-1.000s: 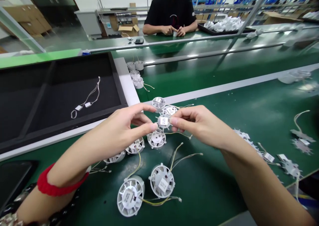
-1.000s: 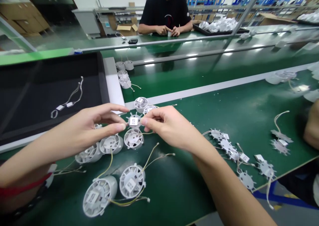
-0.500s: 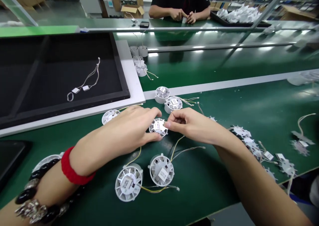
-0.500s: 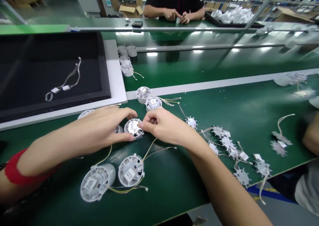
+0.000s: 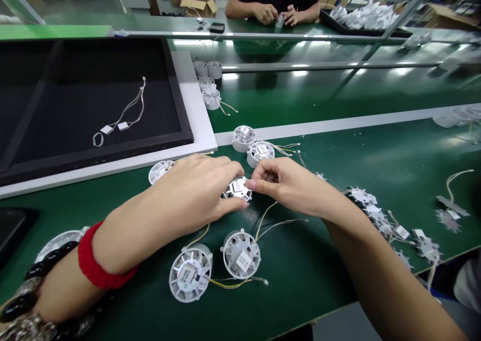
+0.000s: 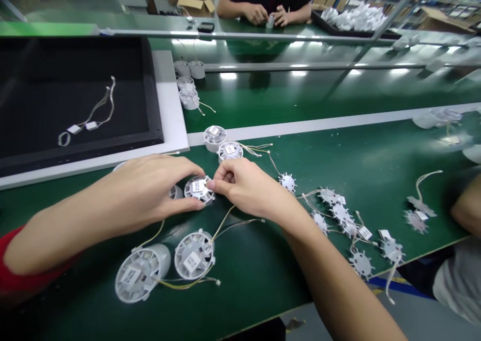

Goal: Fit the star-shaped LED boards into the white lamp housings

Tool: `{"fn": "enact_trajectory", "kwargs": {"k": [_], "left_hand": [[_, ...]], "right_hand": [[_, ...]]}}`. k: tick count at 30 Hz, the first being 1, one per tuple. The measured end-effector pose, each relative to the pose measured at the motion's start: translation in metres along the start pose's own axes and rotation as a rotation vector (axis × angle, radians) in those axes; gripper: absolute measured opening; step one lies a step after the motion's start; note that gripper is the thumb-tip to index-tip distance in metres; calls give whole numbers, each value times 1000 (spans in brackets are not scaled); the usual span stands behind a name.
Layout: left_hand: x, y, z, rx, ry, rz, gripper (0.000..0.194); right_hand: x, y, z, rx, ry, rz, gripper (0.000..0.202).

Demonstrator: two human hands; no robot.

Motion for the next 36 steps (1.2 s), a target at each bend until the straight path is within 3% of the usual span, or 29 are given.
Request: {"fn": "enact_trajectory", "kwargs": {"k": [8, 14, 19, 30, 36], "left_hand": [[1, 12, 10, -38, 21, -68, 35], [2, 14, 5, -24, 5, 14, 46], [4, 16, 5, -71, 24, 17, 40], [5, 20, 13, -97, 32, 8, 45], [7, 20, 12, -117, -23, 108, 50]], "right_hand": [[-1, 1, 2, -61, 11, 0, 25], [-6, -5, 7, -168, -15, 13, 16], [-8, -7, 13, -370, -217, -22, 18], [-12, 3, 11, -685, -407, -21, 22], [-20, 11, 6, -865, -581, -72, 30]]}}
Point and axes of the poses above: each hand's wrist, its own x-axis towards the middle knuckle, its own y-axis out of the palm, z = x × y, the point moved 5 cm from there along x, towards the middle knuckle, and after that the axes turned 7 degrees about -y, right-handed, at the moved point
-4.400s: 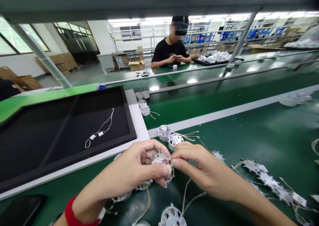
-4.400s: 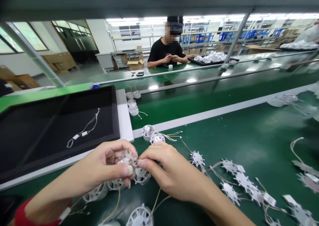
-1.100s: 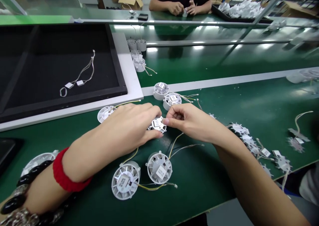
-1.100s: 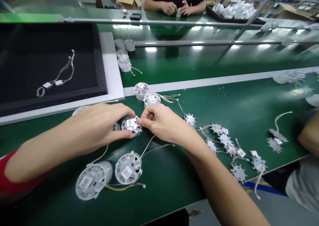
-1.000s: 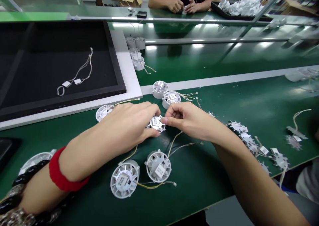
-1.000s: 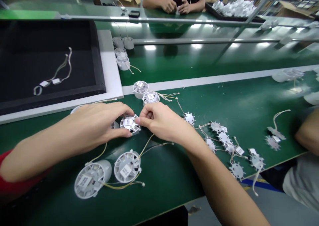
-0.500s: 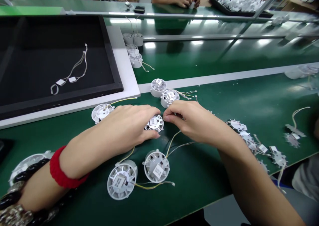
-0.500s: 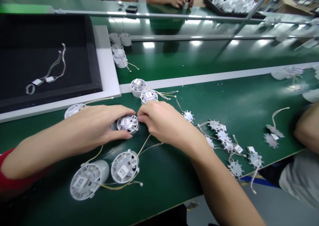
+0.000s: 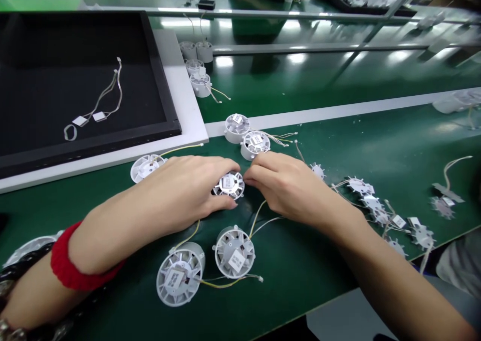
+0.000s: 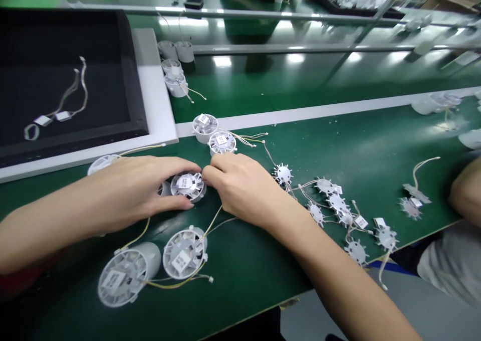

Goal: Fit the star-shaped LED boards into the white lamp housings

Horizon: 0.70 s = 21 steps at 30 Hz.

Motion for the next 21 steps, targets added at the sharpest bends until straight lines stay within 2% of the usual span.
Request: {"fn": "enact_trajectory", "kwargs": {"k": [8, 13, 21], "left_hand": [[-10, -12, 5, -75, 85, -134, 35], [-13, -18, 2, -13, 126, -127, 28], [-10, -14, 3, 73, 191, -178, 25]], "right_hand": [[-1, 1, -1, 118, 39, 3, 30], [-2, -2, -2, 139, 57, 26, 29], [-4, -7, -3, 126, 19, -3, 27]]}}
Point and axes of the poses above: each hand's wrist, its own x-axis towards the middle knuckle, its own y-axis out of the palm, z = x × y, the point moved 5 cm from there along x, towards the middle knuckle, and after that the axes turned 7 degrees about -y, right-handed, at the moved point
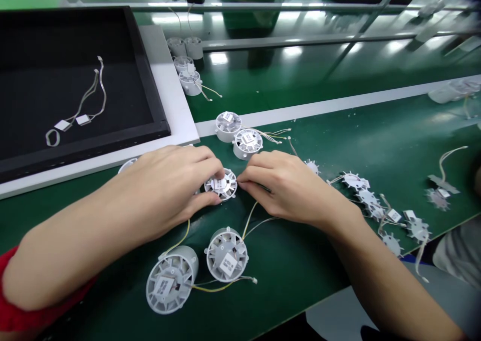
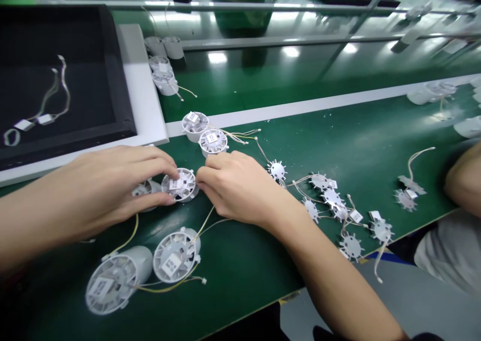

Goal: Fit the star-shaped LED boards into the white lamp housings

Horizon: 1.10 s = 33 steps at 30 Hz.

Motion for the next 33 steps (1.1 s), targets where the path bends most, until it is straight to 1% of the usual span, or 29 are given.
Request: {"fn": "enact_trajectory", "kwargs": {"k": [3, 6, 9, 13, 18, 22, 25, 28, 31, 33], "left_hand": [[1, -1, 2, -39, 8, 44, 31], [2, -6, 3, -76, -60, 56, 33], [2, -9, 0, -65, -74, 52, 32], [2, -9, -4, -37, -30, 43, 29], [2, -7, -2, -30, -5, 72, 33], [0, -7, 1, -47, 2, 36, 38], [0, -8, 0, -52, 18, 17, 39], [0, -10, -2, -45, 44, -9, 41], [-1, -16, -1, -34, 60, -54, 42], [-3, -24, 3, -17, 44, -118, 40]], "right_hand": [[-1, -5, 1, -22, -24, -84, 23], [-1, -9, 3, -20, -43, -139, 20], [-1, -9, 2, -9, -45, -124, 21], [-2, -9, 1, 2, -39, -110, 21], [-2, -7, 3, -6, -77, -119, 19], [-1, -6, 4, -4, -88, -115, 15], [-1, -5, 4, -3, -92, -121, 20], [0, -3, 4, -49, -81, -124, 24], [-1, -3, 2, -106, -63, -129, 29], [-3, -7, 0, -144, -55, -157, 28]]}}
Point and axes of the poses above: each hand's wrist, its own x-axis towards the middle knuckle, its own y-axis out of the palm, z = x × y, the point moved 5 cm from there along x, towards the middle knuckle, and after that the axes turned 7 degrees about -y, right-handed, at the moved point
